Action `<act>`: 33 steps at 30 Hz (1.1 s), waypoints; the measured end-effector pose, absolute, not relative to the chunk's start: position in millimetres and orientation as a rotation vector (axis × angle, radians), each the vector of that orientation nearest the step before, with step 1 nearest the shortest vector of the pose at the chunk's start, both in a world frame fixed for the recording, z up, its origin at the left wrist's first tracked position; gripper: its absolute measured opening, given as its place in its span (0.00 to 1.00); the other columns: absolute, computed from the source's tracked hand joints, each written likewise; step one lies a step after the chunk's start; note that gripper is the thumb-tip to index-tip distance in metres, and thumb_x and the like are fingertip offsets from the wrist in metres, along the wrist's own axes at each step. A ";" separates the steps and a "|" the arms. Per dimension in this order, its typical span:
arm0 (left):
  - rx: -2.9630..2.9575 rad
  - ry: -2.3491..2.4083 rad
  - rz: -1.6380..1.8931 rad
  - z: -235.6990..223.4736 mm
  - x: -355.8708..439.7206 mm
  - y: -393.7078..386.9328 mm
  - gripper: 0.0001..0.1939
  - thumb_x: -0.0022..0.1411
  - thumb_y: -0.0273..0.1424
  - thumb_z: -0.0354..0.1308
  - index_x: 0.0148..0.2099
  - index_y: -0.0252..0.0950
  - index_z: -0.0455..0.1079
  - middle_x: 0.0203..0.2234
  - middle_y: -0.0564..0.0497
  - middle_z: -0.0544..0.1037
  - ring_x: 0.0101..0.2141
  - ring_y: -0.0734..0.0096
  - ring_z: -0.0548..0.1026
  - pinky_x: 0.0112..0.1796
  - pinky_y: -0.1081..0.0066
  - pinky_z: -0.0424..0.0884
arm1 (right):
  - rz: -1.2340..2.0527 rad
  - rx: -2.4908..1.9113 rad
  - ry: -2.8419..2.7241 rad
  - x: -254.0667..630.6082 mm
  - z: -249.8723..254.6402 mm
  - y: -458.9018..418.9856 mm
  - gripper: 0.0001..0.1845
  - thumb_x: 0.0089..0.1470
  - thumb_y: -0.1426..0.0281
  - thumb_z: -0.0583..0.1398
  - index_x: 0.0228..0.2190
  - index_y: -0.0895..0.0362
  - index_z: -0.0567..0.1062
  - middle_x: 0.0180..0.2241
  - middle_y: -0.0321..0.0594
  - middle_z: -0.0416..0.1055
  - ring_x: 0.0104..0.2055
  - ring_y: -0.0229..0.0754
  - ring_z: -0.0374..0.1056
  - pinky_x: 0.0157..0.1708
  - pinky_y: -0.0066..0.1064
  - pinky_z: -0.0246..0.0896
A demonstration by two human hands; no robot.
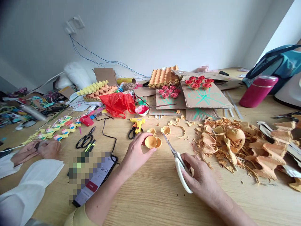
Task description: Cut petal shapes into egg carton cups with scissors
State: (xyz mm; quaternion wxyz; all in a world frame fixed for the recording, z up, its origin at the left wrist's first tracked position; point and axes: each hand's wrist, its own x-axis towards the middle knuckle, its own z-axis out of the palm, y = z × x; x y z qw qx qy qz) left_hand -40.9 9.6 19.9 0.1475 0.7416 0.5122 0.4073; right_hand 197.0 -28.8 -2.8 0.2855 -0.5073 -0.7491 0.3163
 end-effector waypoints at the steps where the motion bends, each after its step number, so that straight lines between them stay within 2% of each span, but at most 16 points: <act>1: 2.117 1.452 1.185 19.3 -39.5 8.7 0.22 0.53 0.24 0.66 0.50 0.40 0.66 0.45 0.47 0.75 0.46 0.61 0.75 0.46 0.62 0.73 | 0.808 -1.373 -2.032 196.7 -3.9 -29.1 0.14 0.61 0.59 0.55 0.27 0.51 0.69 0.23 0.35 0.65 0.26 0.42 0.61 0.27 0.32 0.57; 7: 1.994 1.426 1.209 16.8 -31.9 3.7 0.25 0.50 0.26 0.68 0.49 0.40 0.65 0.42 0.49 0.78 0.39 0.64 0.77 0.39 0.66 0.75 | 0.666 -1.377 -2.136 195.5 -7.8 -29.7 0.15 0.61 0.59 0.55 0.25 0.51 0.66 0.21 0.36 0.65 0.27 0.43 0.62 0.27 0.33 0.58; 14: 1.812 1.304 1.265 14.9 -21.9 -2.3 0.24 0.51 0.27 0.69 0.49 0.40 0.67 0.46 0.46 0.77 0.44 0.61 0.77 0.39 0.66 0.77 | 0.677 -1.369 -2.195 189.4 -3.4 -30.7 0.13 0.63 0.61 0.52 0.27 0.51 0.63 0.25 0.38 0.69 0.29 0.44 0.64 0.32 0.36 0.59; 19: 1.694 1.218 1.278 12.9 -16.0 -6.3 0.24 0.52 0.28 0.68 0.50 0.40 0.65 0.46 0.46 0.76 0.40 0.66 0.78 0.35 0.70 0.78 | 0.679 -1.365 -2.254 186.2 -2.5 -30.7 0.11 0.64 0.62 0.51 0.29 0.52 0.62 0.28 0.39 0.70 0.31 0.45 0.66 0.35 0.39 0.59; 22: 1.669 1.168 1.269 11.2 -13.7 -7.7 0.23 0.54 0.26 0.66 0.51 0.40 0.64 0.44 0.46 0.76 0.37 0.69 0.78 0.35 0.71 0.77 | 0.637 -1.395 -2.259 187.2 -4.3 -30.1 0.10 0.63 0.63 0.52 0.30 0.52 0.62 0.29 0.39 0.70 0.32 0.46 0.66 0.36 0.39 0.59; 25: 1.639 1.139 1.287 9.6 -12.1 -7.9 0.23 0.54 0.24 0.65 0.51 0.40 0.64 0.44 0.47 0.76 0.38 0.69 0.78 0.36 0.72 0.77 | 0.595 -1.392 -2.269 188.1 -6.6 -30.0 0.09 0.63 0.64 0.53 0.30 0.52 0.62 0.29 0.39 0.70 0.33 0.46 0.66 0.36 0.39 0.58; 33: 1.570 1.161 1.252 9.5 -8.8 -10.6 0.22 0.52 0.28 0.67 0.47 0.39 0.64 0.42 0.47 0.76 0.37 0.68 0.78 0.36 0.69 0.77 | 0.540 -1.318 -2.248 185.8 -9.0 -28.6 0.08 0.62 0.62 0.54 0.34 0.54 0.65 0.34 0.42 0.70 0.36 0.48 0.66 0.40 0.42 0.57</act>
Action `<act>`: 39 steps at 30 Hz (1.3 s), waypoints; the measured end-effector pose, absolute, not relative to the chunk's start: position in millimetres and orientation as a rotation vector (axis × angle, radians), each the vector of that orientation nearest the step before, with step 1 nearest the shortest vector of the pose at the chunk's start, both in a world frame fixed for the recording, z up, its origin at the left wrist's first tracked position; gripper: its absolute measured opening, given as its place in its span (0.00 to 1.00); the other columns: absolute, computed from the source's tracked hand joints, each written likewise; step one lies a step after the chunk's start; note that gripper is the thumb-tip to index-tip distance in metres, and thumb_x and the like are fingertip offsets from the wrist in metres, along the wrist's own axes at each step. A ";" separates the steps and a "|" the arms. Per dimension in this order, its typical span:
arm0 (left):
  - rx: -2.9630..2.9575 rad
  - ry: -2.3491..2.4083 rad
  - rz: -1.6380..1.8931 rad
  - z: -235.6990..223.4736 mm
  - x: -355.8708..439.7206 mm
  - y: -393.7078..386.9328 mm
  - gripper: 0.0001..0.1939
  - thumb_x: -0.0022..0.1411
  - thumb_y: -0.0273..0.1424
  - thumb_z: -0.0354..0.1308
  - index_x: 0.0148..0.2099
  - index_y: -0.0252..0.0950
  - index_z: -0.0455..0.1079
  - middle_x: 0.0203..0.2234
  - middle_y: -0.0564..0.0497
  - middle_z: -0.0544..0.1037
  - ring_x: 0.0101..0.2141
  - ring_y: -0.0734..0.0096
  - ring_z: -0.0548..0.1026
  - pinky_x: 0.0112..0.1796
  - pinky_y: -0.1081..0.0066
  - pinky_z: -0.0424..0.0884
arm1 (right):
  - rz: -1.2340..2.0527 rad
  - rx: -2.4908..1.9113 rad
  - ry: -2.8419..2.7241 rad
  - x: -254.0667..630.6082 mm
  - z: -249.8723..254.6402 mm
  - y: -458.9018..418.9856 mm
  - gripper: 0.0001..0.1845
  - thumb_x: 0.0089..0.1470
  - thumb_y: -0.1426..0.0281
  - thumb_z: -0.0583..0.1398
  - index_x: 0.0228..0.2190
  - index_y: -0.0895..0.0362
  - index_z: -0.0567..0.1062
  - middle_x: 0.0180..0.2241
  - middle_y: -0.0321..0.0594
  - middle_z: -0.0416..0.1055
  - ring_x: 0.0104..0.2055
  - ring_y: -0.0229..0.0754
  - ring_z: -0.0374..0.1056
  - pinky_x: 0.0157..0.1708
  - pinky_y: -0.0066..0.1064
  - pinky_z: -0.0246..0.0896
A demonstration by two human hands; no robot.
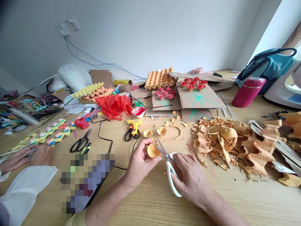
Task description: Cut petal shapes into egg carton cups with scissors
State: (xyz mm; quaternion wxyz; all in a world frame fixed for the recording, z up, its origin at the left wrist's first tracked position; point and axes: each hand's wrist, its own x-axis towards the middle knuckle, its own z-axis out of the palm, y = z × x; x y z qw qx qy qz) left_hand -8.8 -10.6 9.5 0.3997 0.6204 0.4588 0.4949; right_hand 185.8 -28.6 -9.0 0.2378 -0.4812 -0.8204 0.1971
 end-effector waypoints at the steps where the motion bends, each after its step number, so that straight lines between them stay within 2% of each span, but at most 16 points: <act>1: 1.562 1.158 1.243 9.4 -8.2 -11.4 0.22 0.52 0.28 0.67 0.47 0.39 0.64 0.42 0.47 0.76 0.36 0.68 0.77 0.36 0.69 0.77 | 0.537 -1.315 -2.246 185.9 -8.7 -28.7 0.08 0.61 0.63 0.55 0.34 0.54 0.65 0.34 0.42 0.70 0.37 0.48 0.66 0.40 0.42 0.57; 6: 1.523 1.146 1.219 9.3 -7.6 -12.5 0.23 0.50 0.30 0.68 0.47 0.39 0.64 0.42 0.46 0.76 0.37 0.66 0.77 0.36 0.68 0.76 | 0.536 -1.293 -2.256 187.6 -6.6 -29.5 0.06 0.60 0.64 0.56 0.34 0.54 0.66 0.33 0.41 0.70 0.36 0.47 0.65 0.41 0.42 0.57; 11: 1.446 1.103 1.263 14.5 -17.1 -5.8 0.23 0.51 0.34 0.69 0.46 0.38 0.65 0.42 0.47 0.75 0.43 0.65 0.74 0.45 0.67 0.72 | 0.620 -1.338 -2.115 193.1 -4.1 -27.7 0.11 0.60 0.61 0.55 0.29 0.54 0.65 0.27 0.37 0.66 0.31 0.43 0.62 0.36 0.37 0.57; 13: 1.356 1.022 1.276 17.5 -21.7 -3.0 0.23 0.51 0.35 0.69 0.47 0.38 0.65 0.44 0.46 0.74 0.46 0.63 0.73 0.49 0.65 0.69 | 0.861 -1.339 -1.979 195.8 -3.0 -27.1 0.15 0.61 0.58 0.54 0.27 0.54 0.66 0.24 0.35 0.63 0.28 0.40 0.59 0.30 0.33 0.55; 17: 1.190 0.817 1.223 19.1 -25.1 -1.7 0.24 0.51 0.36 0.69 0.48 0.38 0.65 0.55 0.43 0.70 0.56 0.57 0.68 0.54 0.62 0.64 | 1.635 -1.093 -1.637 197.6 -0.7 -26.8 0.24 0.56 0.47 0.56 0.28 0.56 0.68 0.20 0.31 0.61 0.20 0.34 0.55 0.20 0.28 0.50; 19: 1.117 0.704 1.178 17.1 -23.7 -3.1 0.25 0.51 0.38 0.70 0.48 0.39 0.65 0.54 0.43 0.72 0.55 0.57 0.69 0.54 0.60 0.64 | 1.880 -0.969 -1.501 197.0 -0.3 -27.2 0.28 0.52 0.42 0.57 0.29 0.56 0.70 0.17 0.30 0.60 0.17 0.33 0.53 0.17 0.26 0.47; 21: 1.062 0.619 1.141 14.5 -21.6 -4.6 0.25 0.51 0.39 0.70 0.47 0.39 0.64 0.49 0.44 0.75 0.51 0.57 0.72 0.53 0.57 0.64 | 1.962 -0.903 -1.426 196.7 -0.9 -27.3 0.30 0.51 0.41 0.57 0.30 0.57 0.72 0.16 0.30 0.60 0.15 0.33 0.52 0.16 0.26 0.44; 23: 1.054 0.598 1.113 12.9 -20.6 -4.8 0.24 0.52 0.39 0.69 0.47 0.39 0.63 0.45 0.45 0.76 0.48 0.59 0.75 0.53 0.56 0.65 | 1.915 -0.889 -1.368 197.5 -2.1 -26.4 0.30 0.52 0.42 0.57 0.31 0.57 0.73 0.17 0.31 0.60 0.16 0.33 0.53 0.16 0.25 0.43; 27: 1.186 0.774 1.172 16.8 -26.8 1.7 0.23 0.55 0.37 0.67 0.49 0.38 0.64 0.43 0.45 0.77 0.46 0.63 0.74 0.51 0.62 0.67 | 1.622 -1.043 -1.343 202.7 -2.3 -21.3 0.27 0.53 0.43 0.58 0.32 0.57 0.72 0.20 0.32 0.62 0.20 0.34 0.56 0.20 0.27 0.51; 32: 1.532 1.172 1.373 24.1 -49.3 17.0 0.22 0.53 0.35 0.67 0.48 0.38 0.66 0.44 0.47 0.75 0.45 0.65 0.74 0.47 0.67 0.70 | 1.336 -1.257 -1.667 207.2 4.2 -20.5 0.20 0.57 0.51 0.58 0.29 0.56 0.71 0.22 0.32 0.62 0.24 0.36 0.57 0.24 0.28 0.52; 36: 1.893 1.537 1.260 13.6 -66.2 22.6 0.19 0.55 0.32 0.65 0.49 0.39 0.68 0.44 0.47 0.77 0.41 0.64 0.76 0.41 0.67 0.72 | 1.014 -1.409 -1.909 205.1 8.9 -23.0 0.19 0.60 0.56 0.56 0.24 0.56 0.67 0.21 0.31 0.59 0.25 0.36 0.55 0.25 0.29 0.49; 39: 2.076 1.691 1.032 2.0 -71.9 21.5 0.19 0.56 0.29 0.63 0.51 0.39 0.67 0.45 0.47 0.78 0.43 0.61 0.76 0.46 0.62 0.71 | 0.954 -1.443 -1.953 204.0 9.4 -22.8 0.19 0.60 0.56 0.55 0.23 0.55 0.66 0.20 0.30 0.58 0.24 0.36 0.54 0.25 0.29 0.48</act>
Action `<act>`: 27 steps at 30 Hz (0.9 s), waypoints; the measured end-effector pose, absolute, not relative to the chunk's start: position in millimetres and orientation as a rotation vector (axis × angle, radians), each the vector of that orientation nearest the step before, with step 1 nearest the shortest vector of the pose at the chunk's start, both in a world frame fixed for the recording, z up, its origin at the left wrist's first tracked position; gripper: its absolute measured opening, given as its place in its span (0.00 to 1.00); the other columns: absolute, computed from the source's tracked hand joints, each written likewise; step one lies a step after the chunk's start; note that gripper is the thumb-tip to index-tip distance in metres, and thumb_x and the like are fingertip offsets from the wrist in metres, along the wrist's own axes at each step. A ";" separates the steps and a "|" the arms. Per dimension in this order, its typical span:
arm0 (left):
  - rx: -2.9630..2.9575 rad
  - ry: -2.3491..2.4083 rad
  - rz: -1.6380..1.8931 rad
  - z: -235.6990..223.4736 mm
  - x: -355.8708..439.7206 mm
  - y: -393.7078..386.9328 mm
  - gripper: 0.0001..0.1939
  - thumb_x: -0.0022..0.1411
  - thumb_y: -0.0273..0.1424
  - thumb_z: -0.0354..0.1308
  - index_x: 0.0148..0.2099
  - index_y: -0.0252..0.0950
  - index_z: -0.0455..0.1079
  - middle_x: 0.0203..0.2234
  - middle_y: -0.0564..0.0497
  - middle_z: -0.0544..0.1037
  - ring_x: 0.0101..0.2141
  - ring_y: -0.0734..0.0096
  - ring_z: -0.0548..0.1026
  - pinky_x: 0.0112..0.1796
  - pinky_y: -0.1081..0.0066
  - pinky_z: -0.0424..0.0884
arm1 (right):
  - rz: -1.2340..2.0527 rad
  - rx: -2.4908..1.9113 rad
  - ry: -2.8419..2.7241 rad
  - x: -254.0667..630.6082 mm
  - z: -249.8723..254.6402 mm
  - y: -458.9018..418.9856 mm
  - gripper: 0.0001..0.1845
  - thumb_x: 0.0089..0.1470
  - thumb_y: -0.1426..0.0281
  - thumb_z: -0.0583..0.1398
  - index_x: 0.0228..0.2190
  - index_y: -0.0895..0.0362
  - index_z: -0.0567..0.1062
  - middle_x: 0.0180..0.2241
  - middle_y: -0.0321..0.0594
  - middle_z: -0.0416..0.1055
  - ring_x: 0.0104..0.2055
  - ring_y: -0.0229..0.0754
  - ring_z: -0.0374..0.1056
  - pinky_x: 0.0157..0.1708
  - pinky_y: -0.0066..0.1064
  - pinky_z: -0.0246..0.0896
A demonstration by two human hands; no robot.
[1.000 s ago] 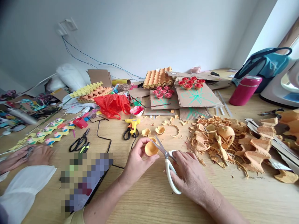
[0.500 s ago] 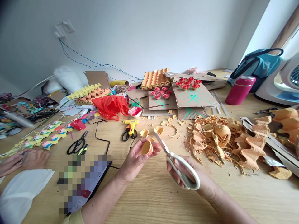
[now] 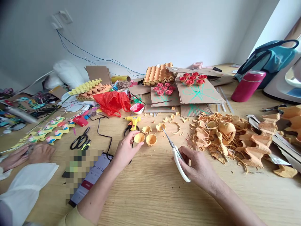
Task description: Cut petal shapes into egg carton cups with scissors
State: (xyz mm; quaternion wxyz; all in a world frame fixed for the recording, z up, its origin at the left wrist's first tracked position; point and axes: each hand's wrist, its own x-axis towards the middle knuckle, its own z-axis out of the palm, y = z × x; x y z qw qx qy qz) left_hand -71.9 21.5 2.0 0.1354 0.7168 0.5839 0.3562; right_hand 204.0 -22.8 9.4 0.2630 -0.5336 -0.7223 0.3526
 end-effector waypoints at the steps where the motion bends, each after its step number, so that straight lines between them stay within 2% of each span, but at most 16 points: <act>1: 2.143 1.737 0.948 -0.7 -72.3 20.7 0.19 0.57 0.28 0.62 0.51 0.39 0.67 0.46 0.46 0.78 0.44 0.60 0.75 0.47 0.60 0.70 | 0.946 -1.445 -1.959 204.0 9.3 -22.5 0.19 0.61 0.56 0.54 0.24 0.55 0.66 0.20 0.30 0.58 0.24 0.36 0.55 0.25 0.29 0.48; 6: 2.357 1.898 0.621 -2.0 -69.0 17.2 0.17 0.61 0.29 0.58 0.53 0.38 0.66 0.47 0.44 0.77 0.45 0.55 0.72 0.47 0.56 0.67 | 0.932 -1.426 -2.001 204.0 9.9 -24.0 0.19 0.61 0.57 0.55 0.23 0.55 0.65 0.20 0.31 0.59 0.24 0.36 0.55 0.24 0.28 0.48; 10: 2.366 1.943 0.491 -1.8 -68.3 14.9 0.16 0.62 0.29 0.57 0.53 0.38 0.67 0.45 0.43 0.76 0.44 0.54 0.70 0.46 0.56 0.66 | 0.923 -1.403 -2.034 202.6 10.2 -26.2 0.18 0.61 0.58 0.55 0.23 0.54 0.65 0.19 0.31 0.59 0.23 0.36 0.55 0.23 0.29 0.48; 15: 2.295 1.994 0.463 -5.2 -71.9 15.1 0.16 0.62 0.31 0.58 0.52 0.37 0.68 0.45 0.42 0.72 0.46 0.53 0.69 0.47 0.56 0.65 | 0.914 -1.389 -2.048 202.1 7.7 -26.5 0.18 0.61 0.59 0.55 0.23 0.54 0.65 0.20 0.31 0.60 0.23 0.36 0.56 0.23 0.29 0.50; 22: 2.260 1.996 0.455 -7.0 -70.4 15.2 0.14 0.65 0.31 0.54 0.52 0.40 0.67 0.47 0.45 0.75 0.47 0.52 0.69 0.45 0.56 0.64 | 0.905 -1.370 -2.052 202.5 8.5 -26.7 0.17 0.61 0.59 0.55 0.23 0.54 0.65 0.20 0.31 0.60 0.23 0.36 0.56 0.23 0.28 0.51; 27: 2.226 1.965 0.466 -2.1 -75.2 12.3 0.21 0.60 0.28 0.59 0.55 0.40 0.65 0.51 0.44 0.73 0.51 0.52 0.69 0.49 0.55 0.64 | 0.927 -1.370 -2.030 202.5 6.5 -26.7 0.16 0.60 0.61 0.57 0.23 0.54 0.66 0.20 0.31 0.60 0.23 0.36 0.55 0.22 0.28 0.51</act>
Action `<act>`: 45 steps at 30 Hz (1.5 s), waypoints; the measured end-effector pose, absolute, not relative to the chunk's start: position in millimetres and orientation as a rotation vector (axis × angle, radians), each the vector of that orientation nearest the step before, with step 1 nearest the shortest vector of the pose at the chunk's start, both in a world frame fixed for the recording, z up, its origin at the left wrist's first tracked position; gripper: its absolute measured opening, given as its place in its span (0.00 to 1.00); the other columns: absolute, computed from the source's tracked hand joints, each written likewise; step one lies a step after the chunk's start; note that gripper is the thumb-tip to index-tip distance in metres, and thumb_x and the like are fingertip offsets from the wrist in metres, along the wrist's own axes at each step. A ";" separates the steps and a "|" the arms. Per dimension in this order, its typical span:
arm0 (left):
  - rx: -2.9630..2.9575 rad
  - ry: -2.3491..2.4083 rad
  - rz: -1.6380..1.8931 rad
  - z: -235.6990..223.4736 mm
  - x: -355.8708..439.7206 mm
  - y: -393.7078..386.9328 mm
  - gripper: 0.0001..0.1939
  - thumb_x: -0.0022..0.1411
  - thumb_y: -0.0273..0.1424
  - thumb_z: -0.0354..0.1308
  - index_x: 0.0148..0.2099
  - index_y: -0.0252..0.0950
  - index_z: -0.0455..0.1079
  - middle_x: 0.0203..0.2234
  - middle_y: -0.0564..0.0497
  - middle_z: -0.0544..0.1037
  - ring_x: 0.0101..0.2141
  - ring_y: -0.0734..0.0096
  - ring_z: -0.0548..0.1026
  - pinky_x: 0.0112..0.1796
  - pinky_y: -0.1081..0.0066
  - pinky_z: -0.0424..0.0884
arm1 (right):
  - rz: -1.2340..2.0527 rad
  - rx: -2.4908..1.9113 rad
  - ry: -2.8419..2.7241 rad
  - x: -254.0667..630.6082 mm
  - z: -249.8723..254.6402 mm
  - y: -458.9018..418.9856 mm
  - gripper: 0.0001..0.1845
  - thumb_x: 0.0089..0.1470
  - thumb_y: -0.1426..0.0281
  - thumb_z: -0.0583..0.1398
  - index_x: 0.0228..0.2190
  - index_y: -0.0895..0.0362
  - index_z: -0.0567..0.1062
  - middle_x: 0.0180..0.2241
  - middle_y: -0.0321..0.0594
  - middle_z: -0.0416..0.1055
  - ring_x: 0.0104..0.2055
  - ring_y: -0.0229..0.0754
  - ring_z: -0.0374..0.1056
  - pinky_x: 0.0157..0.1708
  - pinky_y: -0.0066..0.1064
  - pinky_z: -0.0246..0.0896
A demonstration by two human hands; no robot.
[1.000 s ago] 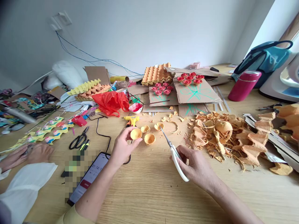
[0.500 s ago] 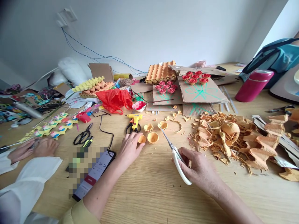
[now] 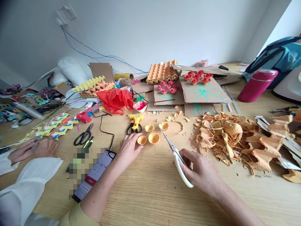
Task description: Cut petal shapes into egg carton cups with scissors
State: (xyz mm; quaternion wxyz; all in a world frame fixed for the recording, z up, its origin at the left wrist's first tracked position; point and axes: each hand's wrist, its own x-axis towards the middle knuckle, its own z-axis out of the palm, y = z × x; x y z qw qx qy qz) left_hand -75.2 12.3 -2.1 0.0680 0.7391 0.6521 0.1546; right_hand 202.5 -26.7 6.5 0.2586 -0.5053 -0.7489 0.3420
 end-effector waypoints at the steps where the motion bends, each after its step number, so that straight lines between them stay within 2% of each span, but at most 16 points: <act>1: 2.220 1.964 0.471 -0.7 -76.9 12.1 0.23 0.59 0.27 0.60 0.56 0.40 0.64 0.52 0.44 0.72 0.52 0.53 0.68 0.50 0.55 0.64 | 0.929 -1.368 -2.031 202.6 5.9 -26.7 0.16 0.60 0.61 0.57 0.23 0.54 0.66 0.21 0.32 0.60 0.24 0.36 0.55 0.22 0.28 0.51; 4: 2.205 1.954 0.496 3.3 -81.7 12.5 0.24 0.57 0.27 0.61 0.56 0.40 0.65 0.51 0.44 0.72 0.53 0.53 0.69 0.51 0.55 0.64 | 0.924 -1.373 -2.035 203.2 4.7 -26.4 0.15 0.61 0.61 0.57 0.25 0.54 0.67 0.21 0.32 0.60 0.24 0.36 0.56 0.23 0.28 0.52; 11: 2.243 1.835 0.725 7.6 -73.7 9.9 0.15 0.58 0.26 0.60 0.49 0.41 0.69 0.45 0.47 0.74 0.48 0.57 0.71 0.50 0.58 0.66 | 0.903 -1.384 -2.048 204.2 4.3 -25.8 0.15 0.61 0.60 0.56 0.25 0.54 0.67 0.22 0.33 0.60 0.25 0.37 0.56 0.23 0.28 0.52; 13: 2.316 1.729 0.782 6.6 -65.2 7.9 0.16 0.59 0.28 0.62 0.50 0.42 0.69 0.46 0.47 0.74 0.49 0.57 0.70 0.51 0.58 0.65 | 0.899 -1.388 -2.042 203.8 4.6 -25.6 0.15 0.61 0.60 0.56 0.25 0.54 0.67 0.21 0.33 0.60 0.24 0.37 0.56 0.23 0.28 0.52; 18: 2.432 1.640 0.725 -2.9 -46.0 10.7 0.31 0.59 0.33 0.63 0.63 0.41 0.60 0.59 0.42 0.68 0.57 0.51 0.63 0.55 0.52 0.60 | 0.916 -1.377 -2.021 201.7 6.3 -26.6 0.16 0.60 0.60 0.57 0.23 0.54 0.67 0.20 0.32 0.60 0.23 0.36 0.57 0.23 0.28 0.52; 22: 2.398 1.671 0.681 -11.1 -40.6 15.8 0.27 0.61 0.31 0.60 0.62 0.42 0.61 0.57 0.43 0.71 0.56 0.50 0.65 0.54 0.50 0.61 | 0.921 -1.360 -2.034 199.6 8.1 -27.9 0.17 0.60 0.59 0.56 0.23 0.54 0.67 0.20 0.32 0.61 0.23 0.36 0.57 0.22 0.28 0.51; 25: 2.328 1.593 0.824 -11.5 -37.1 11.9 0.26 0.61 0.29 0.59 0.61 0.41 0.61 0.55 0.42 0.70 0.55 0.52 0.67 0.55 0.51 0.62 | 0.920 -1.356 -2.004 198.4 7.1 -27.4 0.17 0.61 0.59 0.55 0.25 0.54 0.68 0.20 0.32 0.62 0.23 0.37 0.58 0.24 0.29 0.54; 28: 2.184 1.377 1.005 -7.2 -28.2 1.5 0.28 0.60 0.25 0.58 0.62 0.41 0.61 0.54 0.44 0.70 0.55 0.56 0.68 0.55 0.55 0.65 | 0.940 -1.353 -1.918 197.5 3.0 -25.2 0.14 0.60 0.57 0.57 0.30 0.53 0.71 0.24 0.35 0.67 0.28 0.40 0.63 0.28 0.31 0.60; 30: 2.058 1.246 1.038 -4.3 -20.6 -5.7 0.27 0.57 0.24 0.60 0.59 0.41 0.65 0.51 0.45 0.72 0.51 0.58 0.71 0.51 0.57 0.69 | 0.980 -1.332 -1.838 196.9 -0.1 -23.2 0.13 0.57 0.56 0.60 0.35 0.52 0.71 0.31 0.38 0.71 0.34 0.44 0.67 0.34 0.34 0.64; 33: 1.822 1.123 1.029 -4.3 -12.2 -12.7 0.24 0.55 0.26 0.64 0.55 0.40 0.68 0.51 0.44 0.73 0.47 0.60 0.74 0.43 0.62 0.73 | 1.112 -1.252 -1.689 195.5 -3.5 -20.8 0.19 0.52 0.55 0.64 0.41 0.51 0.70 0.41 0.41 0.73 0.42 0.48 0.69 0.42 0.37 0.66; 38: 1.523 0.991 0.953 -12.2 -11.3 -13.9 0.26 0.51 0.36 0.71 0.51 0.38 0.67 0.46 0.44 0.76 0.46 0.59 0.74 0.44 0.63 0.70 | 1.327 -1.143 -1.561 192.3 -7.6 -19.3 0.21 0.51 0.54 0.66 0.40 0.52 0.67 0.39 0.39 0.71 0.39 0.45 0.69 0.39 0.34 0.67; 42: 1.370 0.930 0.977 -13.0 -12.9 -12.1 0.29 0.45 0.38 0.74 0.46 0.37 0.66 0.41 0.47 0.75 0.42 0.63 0.73 0.41 0.66 0.68 | 1.385 -1.082 -1.568 191.3 -8.6 -20.4 0.20 0.54 0.55 0.64 0.41 0.52 0.66 0.40 0.40 0.70 0.41 0.44 0.69 0.40 0.33 0.67; 45: 1.252 0.885 1.009 -9.2 -13.4 -11.0 0.28 0.45 0.37 0.74 0.45 0.37 0.65 0.39 0.49 0.74 0.41 0.66 0.73 0.39 0.68 0.67 | 1.336 -1.112 -1.608 191.5 -4.8 -22.1 0.20 0.55 0.55 0.63 0.43 0.52 0.66 0.44 0.43 0.71 0.43 0.45 0.69 0.42 0.35 0.67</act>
